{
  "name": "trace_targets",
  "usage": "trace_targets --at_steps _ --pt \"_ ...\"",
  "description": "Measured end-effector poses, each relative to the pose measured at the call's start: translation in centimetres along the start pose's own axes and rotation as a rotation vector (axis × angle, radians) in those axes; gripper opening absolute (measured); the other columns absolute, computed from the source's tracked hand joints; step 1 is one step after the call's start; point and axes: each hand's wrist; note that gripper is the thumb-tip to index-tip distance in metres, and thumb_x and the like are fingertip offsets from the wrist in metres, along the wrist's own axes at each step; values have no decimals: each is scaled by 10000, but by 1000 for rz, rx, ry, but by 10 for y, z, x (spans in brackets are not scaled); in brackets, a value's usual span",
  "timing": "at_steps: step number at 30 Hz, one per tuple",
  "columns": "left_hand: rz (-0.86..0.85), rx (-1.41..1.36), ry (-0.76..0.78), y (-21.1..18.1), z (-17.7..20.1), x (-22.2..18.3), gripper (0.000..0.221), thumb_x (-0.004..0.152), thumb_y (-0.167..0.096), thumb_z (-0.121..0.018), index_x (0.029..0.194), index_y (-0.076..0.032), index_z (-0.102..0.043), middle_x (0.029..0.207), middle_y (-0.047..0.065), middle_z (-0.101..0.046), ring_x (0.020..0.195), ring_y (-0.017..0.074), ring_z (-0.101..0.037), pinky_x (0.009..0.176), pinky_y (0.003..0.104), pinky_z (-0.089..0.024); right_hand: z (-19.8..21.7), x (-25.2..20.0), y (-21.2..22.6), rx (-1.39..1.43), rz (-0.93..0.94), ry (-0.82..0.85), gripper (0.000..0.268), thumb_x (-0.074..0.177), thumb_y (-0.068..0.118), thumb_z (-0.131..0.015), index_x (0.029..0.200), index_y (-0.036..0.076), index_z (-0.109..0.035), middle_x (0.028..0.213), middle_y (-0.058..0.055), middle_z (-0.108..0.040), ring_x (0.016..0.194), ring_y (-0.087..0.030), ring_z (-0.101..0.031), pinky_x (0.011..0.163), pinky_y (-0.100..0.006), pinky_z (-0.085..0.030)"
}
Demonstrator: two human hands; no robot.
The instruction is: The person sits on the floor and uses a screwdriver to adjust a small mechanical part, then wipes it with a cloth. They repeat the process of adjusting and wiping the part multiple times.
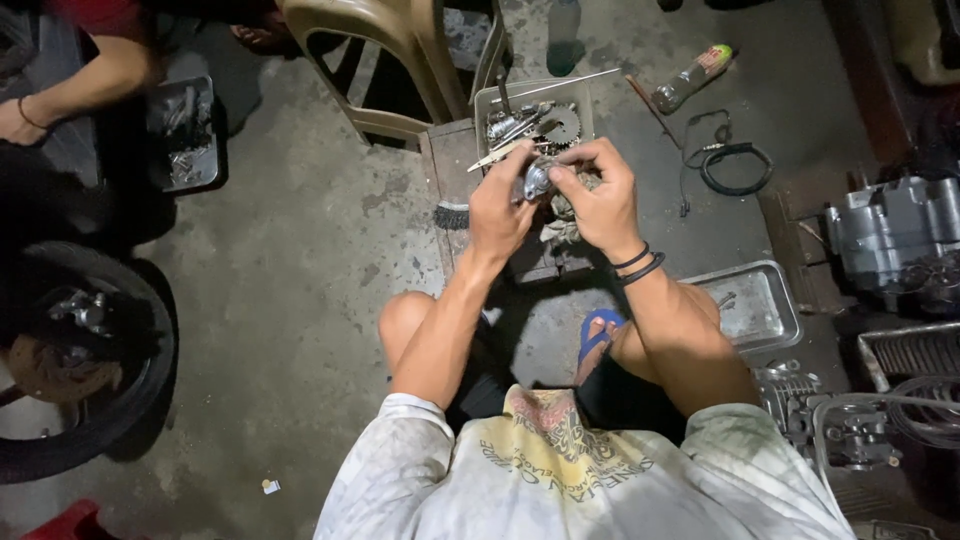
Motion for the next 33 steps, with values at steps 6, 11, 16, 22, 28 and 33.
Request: trace_targets --at_steps 6,11,16,22,28,33 --pt "-133 139 117 -4 6 4 378 978 -204 -689 1354 -177 -657 1186 61 -704 1037 278 -729 825 391 -614 4 0 -6 113 -177 36 182 968 107 -806 1069 29 -677 919 -77 -713 836 -101 -639 739 -273 -517" --pt "-57 125 106 10 -4 -10 382 935 -200 -739 1313 -193 -688 1142 9 -729 979 235 -745 802 349 -611 10 4 8 -22 -112 56 128 978 112 -783 1087 69 -733 936 -100 -736 861 -166 -660 770 -323 -515" --pt "36 50 68 4 -2 -8 416 870 -196 -816 1272 -203 -712 1113 2 -746 985 224 -746 802 341 -612 10 6 25 -150 103 43 98 996 23 -745 1076 70 -773 973 -131 -743 903 -331 -725 772 -411 -560" --pt "135 -9 23 -13 8 7 386 865 -95 -811 1233 -175 -725 1101 46 -755 1002 270 -743 816 350 -617 9 4 30 -422 302 85 129 1019 136 -719 1121 149 -797 950 -57 -684 896 -295 -725 752 -390 -580" --pt "136 81 37 -3 2 -9 428 836 -65 -818 1236 -189 -731 1096 35 -757 1002 255 -748 825 361 -609 7 0 37 -442 224 119 156 1044 132 -664 1147 130 -781 920 -59 -661 877 -324 -725 717 -391 -583" --pt "167 54 4 -7 -2 -9 422 855 -92 -815 1254 -203 -730 1126 25 -759 1038 229 -746 859 330 -609 3 -3 46 -427 199 99 228 1064 70 -568 1202 54 -749 899 -98 -648 842 -327 -713 704 -367 -577"
Point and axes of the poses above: each hand's wrist, its own x-axis towards the middle knuckle, its own z-axis out of the back of the hand, y = z × x
